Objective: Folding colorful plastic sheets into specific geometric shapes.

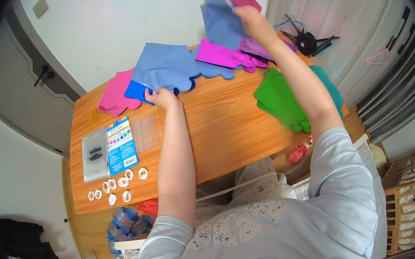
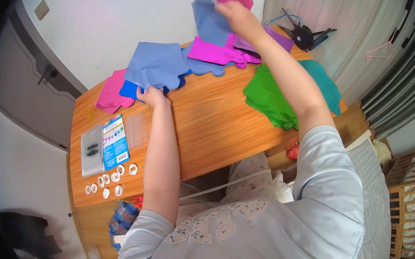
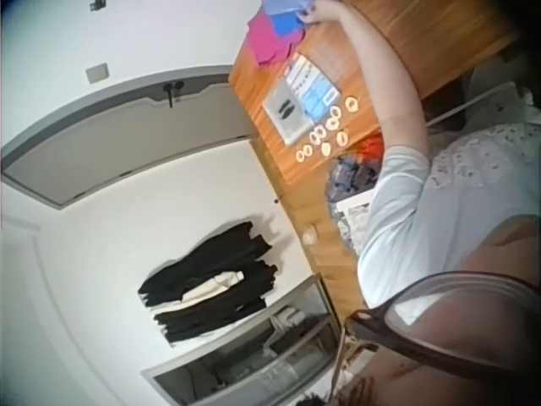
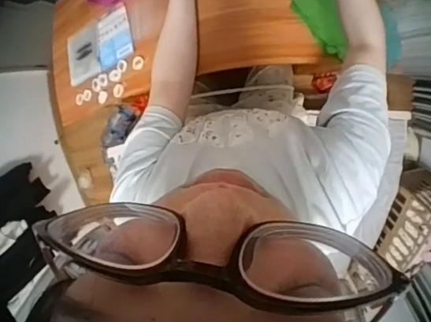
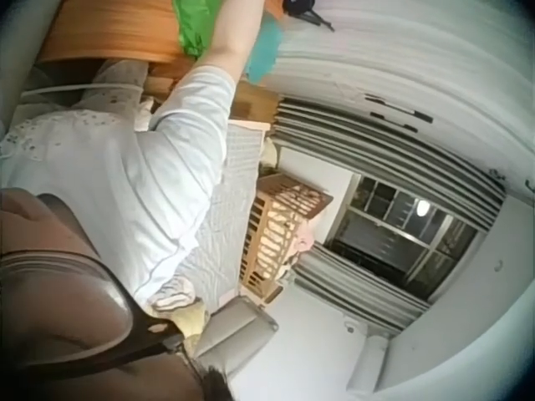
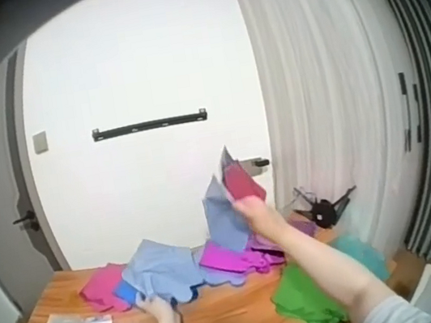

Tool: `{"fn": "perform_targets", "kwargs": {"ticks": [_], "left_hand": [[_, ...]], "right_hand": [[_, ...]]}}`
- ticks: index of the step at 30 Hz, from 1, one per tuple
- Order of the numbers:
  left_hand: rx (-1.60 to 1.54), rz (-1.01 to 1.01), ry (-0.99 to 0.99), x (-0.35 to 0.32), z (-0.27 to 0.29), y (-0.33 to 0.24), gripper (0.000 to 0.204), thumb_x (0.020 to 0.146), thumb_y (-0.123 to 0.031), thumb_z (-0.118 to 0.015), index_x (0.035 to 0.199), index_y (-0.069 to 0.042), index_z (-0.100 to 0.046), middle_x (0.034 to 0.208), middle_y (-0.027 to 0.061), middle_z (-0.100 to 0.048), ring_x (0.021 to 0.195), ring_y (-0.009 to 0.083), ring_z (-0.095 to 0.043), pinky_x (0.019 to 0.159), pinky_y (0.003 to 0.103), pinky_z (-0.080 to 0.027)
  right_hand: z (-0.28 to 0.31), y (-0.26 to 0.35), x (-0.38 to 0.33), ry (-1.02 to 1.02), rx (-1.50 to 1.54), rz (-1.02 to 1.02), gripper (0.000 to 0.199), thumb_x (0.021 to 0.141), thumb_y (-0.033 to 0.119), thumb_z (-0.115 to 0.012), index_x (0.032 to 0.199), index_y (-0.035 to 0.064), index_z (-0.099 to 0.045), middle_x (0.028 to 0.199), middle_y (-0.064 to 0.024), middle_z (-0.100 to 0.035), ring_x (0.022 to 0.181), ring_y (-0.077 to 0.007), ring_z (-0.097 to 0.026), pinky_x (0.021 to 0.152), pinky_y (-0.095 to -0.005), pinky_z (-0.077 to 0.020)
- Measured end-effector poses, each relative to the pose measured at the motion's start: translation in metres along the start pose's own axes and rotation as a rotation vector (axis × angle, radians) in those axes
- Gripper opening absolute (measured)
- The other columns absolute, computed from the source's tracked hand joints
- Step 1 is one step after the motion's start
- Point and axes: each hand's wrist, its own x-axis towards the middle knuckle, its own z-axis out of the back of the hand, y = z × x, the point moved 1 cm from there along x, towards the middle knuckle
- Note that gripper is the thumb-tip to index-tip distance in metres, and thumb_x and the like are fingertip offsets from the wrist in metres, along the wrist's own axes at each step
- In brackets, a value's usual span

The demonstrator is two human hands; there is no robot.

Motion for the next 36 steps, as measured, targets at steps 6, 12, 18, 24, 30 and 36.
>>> {"fn": "perform_targets", "kwargs": {"ticks": [6,12,18,24,30,36], "left_hand": [[0.043,-0.012,0.168,-0.019,-0.005,-0.009,0.062,0.097,0.008,-0.052,0.152,-0.014,-0.032,0.154,0.0223,-0.036,0.129,0.0359,-0.055,0.082,0.046,-0.064],[0.219,-0.074,0.298,-0.012,-0.007,0.007,0.054,0.097,0.006,-0.055,0.148,-0.005,-0.041,0.152,0.0226,-0.04,0.122,0.034,-0.061,0.077,0.04,-0.066],[0.409,-0.182,0.345,-0.005,-0.002,0.021,0.057,0.095,0.005,-0.059,0.15,0.004,-0.043,0.145,0.0223,-0.05,0.11,0.0316,-0.068,0.069,0.035,-0.066],[0.559,-0.277,0.499,-0.015,-0.011,0.019,0.066,0.092,-0.004,-0.069,0.152,0.005,-0.042,0.14,0.0232,-0.053,0.11,0.0318,-0.068,0.077,0.039,-0.062],[1.295,-1.001,0.391,-0.085,-0.029,-0.004,0.084,0.09,-0.034,-0.08,0.154,0.004,-0.04,0.135,0.0236,-0.056,0.098,0.0301,-0.068,0.09,0.042,-0.055],[0.445,0.074,0.817,-0.1,-0.07,0.024,0.07,0.099,-0.044,-0.069,0.148,-0.002,-0.044,0.132,0.017,-0.06,0.1,0.0237,-0.067,0.091,0.04,-0.054]], "right_hand": [[-0.031,0.04,-0.074,0.731,0.107,-0.004,0.024,0.092,0.01,-0.061,0.115,0.0029,-0.065,0.116,-0.0179,-0.064,0.103,-0.0368,-0.064,0.092,-0.0445,-0.0541],[-0.053,0.047,-0.117,0.614,0.164,-0.092,0.025,0.094,0.017,-0.062,0.113,0.0021,-0.069,0.108,-0.0171,-0.065,0.104,-0.0368,-0.064,0.091,-0.0469,-0.0532],[-0.061,0.055,-0.124,0.648,0.257,-0.218,0.024,0.094,0.018,-0.066,0.108,0.0002,-0.073,0.103,-0.0173,-0.068,0.103,-0.0386,-0.065,0.091,-0.046,-0.0533],[-0.067,0.027,-0.122,0.413,0.349,-0.635,0.024,0.092,0.024,-0.073,0.098,0.0014,-0.078,0.092,-0.0175,-0.074,0.088,-0.0341,-0.07,0.082,-0.0437,-0.0543],[-0.027,0.025,-0.116,0.376,0.479,-0.861,0.032,0.088,0.032,-0.082,0.095,0.0012,-0.08,0.078,-0.0128,-0.075,0.068,-0.0188,-0.067,0.07,-0.0364,-0.0521],[0.01,0.081,-0.076,0.476,0.589,-0.777,0.028,0.085,0.03,-0.083,0.094,0.0037,-0.081,0.081,-0.0142,-0.076,0.07,-0.0194,-0.069,0.071,-0.036,-0.0534]]}}
